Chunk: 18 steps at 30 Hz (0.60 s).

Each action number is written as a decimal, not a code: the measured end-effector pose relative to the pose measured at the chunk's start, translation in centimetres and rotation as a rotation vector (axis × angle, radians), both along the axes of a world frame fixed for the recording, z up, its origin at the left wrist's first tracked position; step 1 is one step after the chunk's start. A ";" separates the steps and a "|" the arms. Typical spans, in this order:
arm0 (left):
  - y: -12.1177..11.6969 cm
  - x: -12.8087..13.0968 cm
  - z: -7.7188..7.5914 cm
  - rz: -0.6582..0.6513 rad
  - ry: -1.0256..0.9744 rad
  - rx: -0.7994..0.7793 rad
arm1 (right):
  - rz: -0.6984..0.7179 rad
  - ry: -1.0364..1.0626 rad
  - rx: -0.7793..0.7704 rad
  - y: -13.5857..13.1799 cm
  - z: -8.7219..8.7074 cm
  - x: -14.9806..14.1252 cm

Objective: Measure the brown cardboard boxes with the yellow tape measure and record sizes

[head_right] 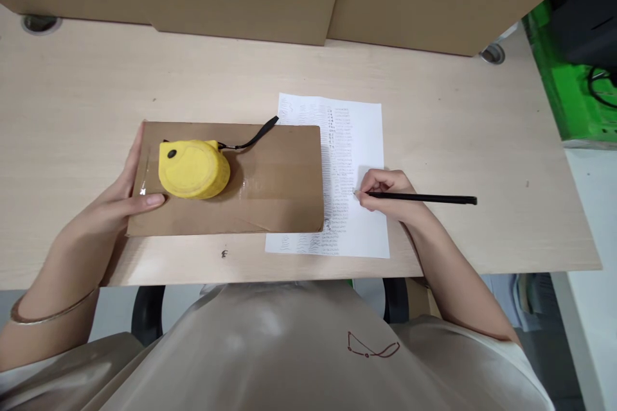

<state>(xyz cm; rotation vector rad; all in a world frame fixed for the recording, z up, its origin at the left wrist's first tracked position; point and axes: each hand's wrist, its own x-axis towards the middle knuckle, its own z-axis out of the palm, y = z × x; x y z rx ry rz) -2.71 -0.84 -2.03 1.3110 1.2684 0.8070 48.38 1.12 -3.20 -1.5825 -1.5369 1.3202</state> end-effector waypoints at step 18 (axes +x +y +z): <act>0.0 0.5 0.8 -0.007 0.013 -0.034 | 0.006 0.070 -0.070 0.6 0.3 0.5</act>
